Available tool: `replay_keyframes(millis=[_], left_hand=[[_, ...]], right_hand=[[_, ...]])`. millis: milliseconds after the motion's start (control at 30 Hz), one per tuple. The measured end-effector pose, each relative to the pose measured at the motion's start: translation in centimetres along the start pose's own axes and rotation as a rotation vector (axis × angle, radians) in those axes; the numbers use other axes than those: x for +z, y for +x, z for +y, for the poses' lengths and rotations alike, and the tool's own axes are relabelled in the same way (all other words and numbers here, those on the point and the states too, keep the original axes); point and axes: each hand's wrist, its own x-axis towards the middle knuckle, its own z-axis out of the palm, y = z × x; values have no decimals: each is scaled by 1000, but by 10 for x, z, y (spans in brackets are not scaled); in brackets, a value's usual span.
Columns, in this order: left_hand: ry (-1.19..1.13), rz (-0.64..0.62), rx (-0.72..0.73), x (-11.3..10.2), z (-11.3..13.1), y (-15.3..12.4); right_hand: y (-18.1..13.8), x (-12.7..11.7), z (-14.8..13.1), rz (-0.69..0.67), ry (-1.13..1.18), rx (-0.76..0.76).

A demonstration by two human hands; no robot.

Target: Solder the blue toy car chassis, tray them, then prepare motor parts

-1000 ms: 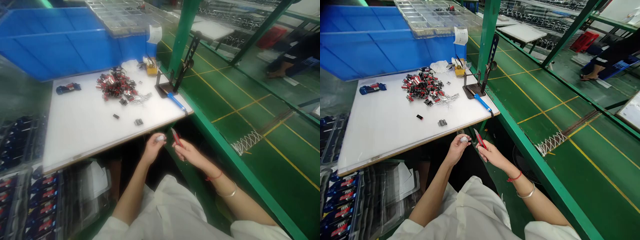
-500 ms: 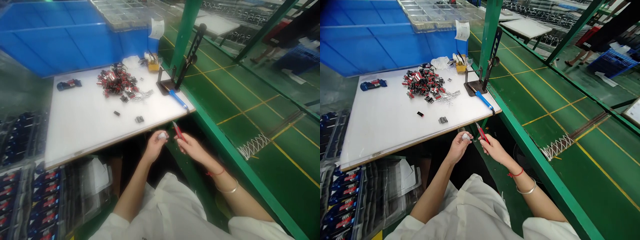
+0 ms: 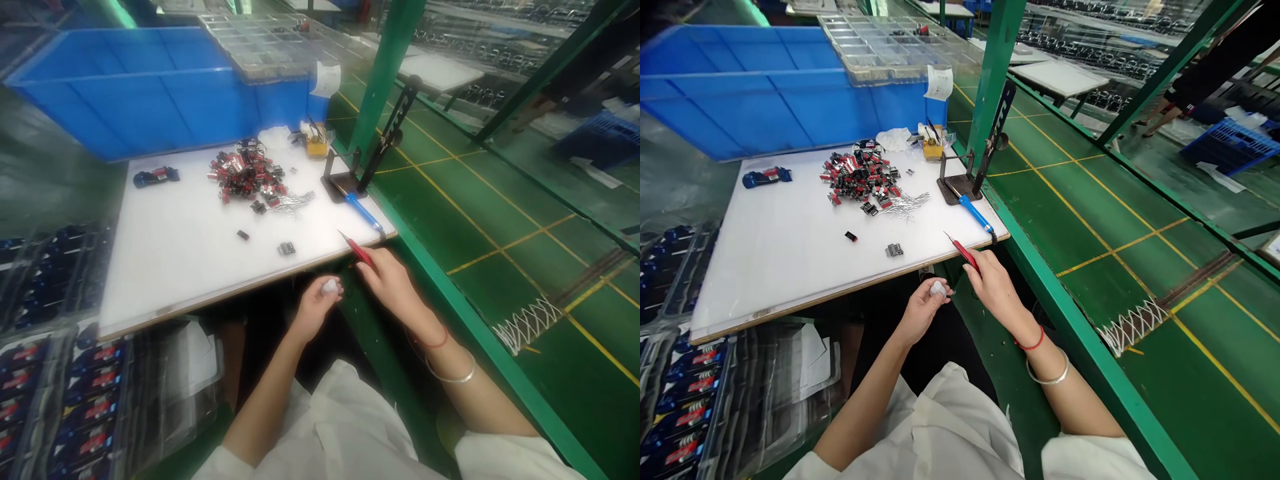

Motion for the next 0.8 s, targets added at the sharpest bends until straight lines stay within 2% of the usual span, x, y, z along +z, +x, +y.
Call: replay_keyframes(millis=[133,333,500,600,700,800], left_hand=[[26,6,-16,5,9,-7],[60,33,-4,9,22,-15],[263,82,81,8,30,-20],[447,158,202,10,40,-23],[519,186,280,13,47,-23],[508,200,312,14,48,-21]], right_hand=[[25,8,-4,35,-127,-46],[64,27,-11,-26,-333,26],[90,36,-17,-76,-459,45],[98,40,-20,-114,-526,71],[100,41,-21,-132,-561,101],[91,37,-18,-32,-431,74]])
